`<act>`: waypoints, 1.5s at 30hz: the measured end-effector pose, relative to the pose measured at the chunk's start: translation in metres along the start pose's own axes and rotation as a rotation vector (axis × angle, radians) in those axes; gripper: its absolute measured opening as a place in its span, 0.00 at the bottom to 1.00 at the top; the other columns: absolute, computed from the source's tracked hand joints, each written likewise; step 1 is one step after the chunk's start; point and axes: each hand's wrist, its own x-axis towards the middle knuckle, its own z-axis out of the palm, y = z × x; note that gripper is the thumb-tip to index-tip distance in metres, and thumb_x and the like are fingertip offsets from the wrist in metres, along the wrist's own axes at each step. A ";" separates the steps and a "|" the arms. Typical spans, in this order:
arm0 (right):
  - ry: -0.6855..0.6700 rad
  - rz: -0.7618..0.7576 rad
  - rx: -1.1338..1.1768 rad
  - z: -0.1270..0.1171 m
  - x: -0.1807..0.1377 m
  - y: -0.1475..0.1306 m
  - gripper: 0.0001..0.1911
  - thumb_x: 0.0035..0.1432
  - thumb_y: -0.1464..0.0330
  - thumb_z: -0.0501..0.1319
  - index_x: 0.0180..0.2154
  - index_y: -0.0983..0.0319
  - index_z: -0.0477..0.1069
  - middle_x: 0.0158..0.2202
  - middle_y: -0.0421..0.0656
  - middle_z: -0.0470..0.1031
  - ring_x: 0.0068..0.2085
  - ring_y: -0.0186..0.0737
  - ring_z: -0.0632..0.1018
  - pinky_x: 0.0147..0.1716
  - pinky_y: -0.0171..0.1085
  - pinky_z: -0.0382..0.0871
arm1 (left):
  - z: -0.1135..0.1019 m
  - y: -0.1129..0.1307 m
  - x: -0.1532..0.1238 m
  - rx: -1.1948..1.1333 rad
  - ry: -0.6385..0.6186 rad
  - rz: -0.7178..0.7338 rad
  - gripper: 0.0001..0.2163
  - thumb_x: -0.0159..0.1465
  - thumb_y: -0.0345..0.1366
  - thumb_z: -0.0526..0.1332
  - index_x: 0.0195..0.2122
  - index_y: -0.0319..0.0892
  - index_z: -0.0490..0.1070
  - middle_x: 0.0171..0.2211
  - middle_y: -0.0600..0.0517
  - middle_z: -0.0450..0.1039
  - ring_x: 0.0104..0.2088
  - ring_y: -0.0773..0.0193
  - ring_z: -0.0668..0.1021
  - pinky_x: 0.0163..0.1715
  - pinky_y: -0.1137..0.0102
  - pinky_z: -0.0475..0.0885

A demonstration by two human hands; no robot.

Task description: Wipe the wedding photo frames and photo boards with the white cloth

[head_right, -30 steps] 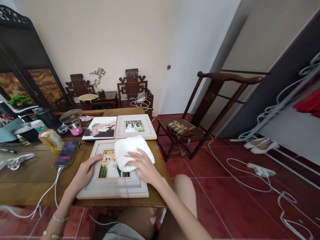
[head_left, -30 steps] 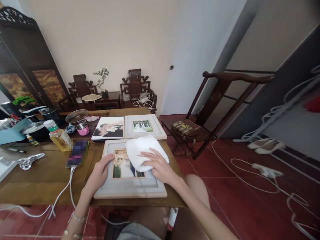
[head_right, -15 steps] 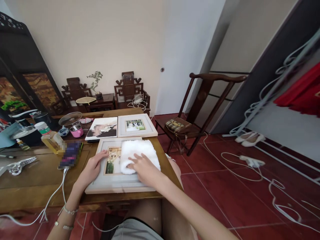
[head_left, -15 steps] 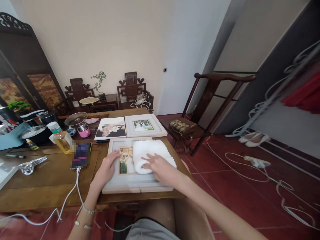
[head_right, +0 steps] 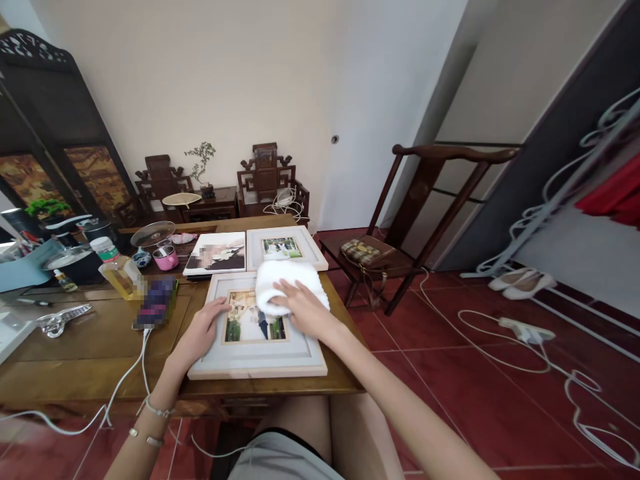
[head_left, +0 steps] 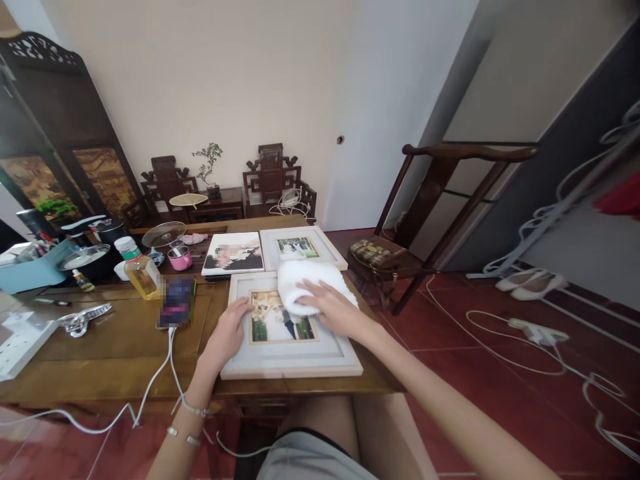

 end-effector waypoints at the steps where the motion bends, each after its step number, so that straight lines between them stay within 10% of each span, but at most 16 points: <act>1: 0.027 0.011 -0.015 0.004 0.006 0.004 0.36 0.41 0.86 0.50 0.53 0.61 0.68 0.62 0.48 0.59 0.65 0.45 0.55 0.61 0.52 0.48 | 0.000 0.001 0.000 0.004 0.003 -0.004 0.24 0.55 0.18 0.47 0.48 0.41 0.71 0.56 0.45 0.67 0.58 0.58 0.68 0.60 0.54 0.60; 17: -0.251 -0.090 0.156 -0.059 -0.067 -0.085 0.32 0.41 0.84 0.49 0.44 0.55 0.75 0.53 0.47 0.72 0.51 0.48 0.73 0.48 0.42 0.65 | -0.001 0.003 0.004 -0.005 -0.016 -0.045 0.16 0.65 0.27 0.47 0.46 0.40 0.72 0.56 0.44 0.67 0.57 0.58 0.69 0.60 0.57 0.61; 32: -0.045 0.019 -0.195 0.002 0.030 -0.010 0.35 0.45 0.88 0.50 0.52 0.58 0.69 0.63 0.46 0.58 0.64 0.57 0.53 0.58 0.63 0.47 | 0.000 -0.003 0.002 -0.040 0.006 -0.042 0.16 0.64 0.27 0.47 0.45 0.42 0.72 0.56 0.45 0.68 0.58 0.60 0.69 0.59 0.58 0.61; 45: -0.241 -0.062 0.114 -0.030 -0.075 -0.099 0.38 0.41 0.85 0.48 0.52 0.56 0.69 0.63 0.41 0.59 0.65 0.51 0.52 0.61 0.58 0.47 | -0.001 0.003 -0.002 0.024 -0.010 -0.078 0.20 0.62 0.22 0.46 0.50 0.40 0.70 0.63 0.43 0.55 0.64 0.59 0.57 0.63 0.57 0.54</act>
